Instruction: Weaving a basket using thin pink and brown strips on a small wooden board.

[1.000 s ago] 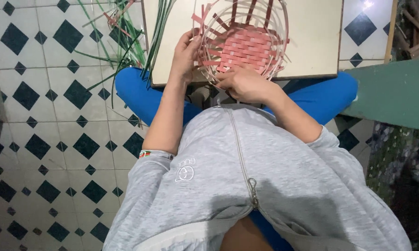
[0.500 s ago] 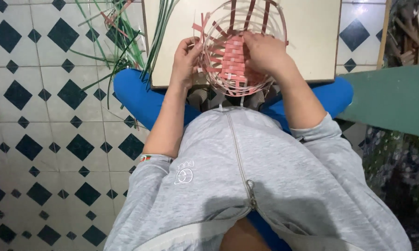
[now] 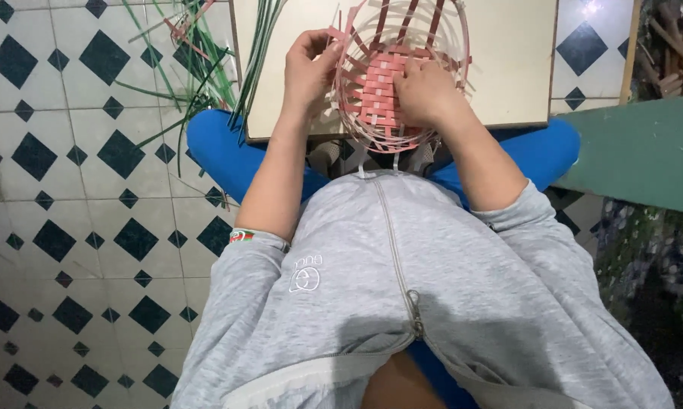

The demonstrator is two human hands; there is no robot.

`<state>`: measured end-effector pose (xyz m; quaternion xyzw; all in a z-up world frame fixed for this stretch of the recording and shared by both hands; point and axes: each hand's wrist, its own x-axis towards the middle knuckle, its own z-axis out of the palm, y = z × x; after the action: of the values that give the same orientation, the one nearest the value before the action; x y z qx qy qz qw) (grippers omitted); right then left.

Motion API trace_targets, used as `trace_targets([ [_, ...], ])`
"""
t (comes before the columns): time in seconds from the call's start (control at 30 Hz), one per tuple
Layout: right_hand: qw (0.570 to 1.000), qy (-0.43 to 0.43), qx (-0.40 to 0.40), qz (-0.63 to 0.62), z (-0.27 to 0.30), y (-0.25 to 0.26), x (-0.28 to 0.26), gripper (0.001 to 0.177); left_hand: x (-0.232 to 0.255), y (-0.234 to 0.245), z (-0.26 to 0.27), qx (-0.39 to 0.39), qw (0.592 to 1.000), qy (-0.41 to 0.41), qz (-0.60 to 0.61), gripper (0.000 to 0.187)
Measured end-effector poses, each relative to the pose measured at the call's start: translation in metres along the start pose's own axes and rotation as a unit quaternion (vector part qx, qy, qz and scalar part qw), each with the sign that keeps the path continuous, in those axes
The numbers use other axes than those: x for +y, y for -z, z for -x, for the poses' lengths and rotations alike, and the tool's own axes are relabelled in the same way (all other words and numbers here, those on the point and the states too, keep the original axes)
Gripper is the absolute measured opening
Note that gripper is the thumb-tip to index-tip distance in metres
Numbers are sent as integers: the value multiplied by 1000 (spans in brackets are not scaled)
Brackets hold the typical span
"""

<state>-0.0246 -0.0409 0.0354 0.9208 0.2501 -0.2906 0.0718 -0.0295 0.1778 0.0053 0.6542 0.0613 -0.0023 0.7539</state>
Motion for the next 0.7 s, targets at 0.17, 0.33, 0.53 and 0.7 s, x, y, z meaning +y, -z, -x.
trace_targets([
  [0.17,1000,7,-4,4,3,5,-1,54,0,-5,8,74,993,89,-4,39],
  [0.33,1000,25,4,4,5,4,3,52,3,13,28,100,953,187,217,39],
  [0.53,1000,18,-1,18,2,2,1,52,-15,23,50,22,962,202,180,46],
  [0.7,999,27,12,32,3,-4,5,55,19,17,21,145,975,150,78,27],
])
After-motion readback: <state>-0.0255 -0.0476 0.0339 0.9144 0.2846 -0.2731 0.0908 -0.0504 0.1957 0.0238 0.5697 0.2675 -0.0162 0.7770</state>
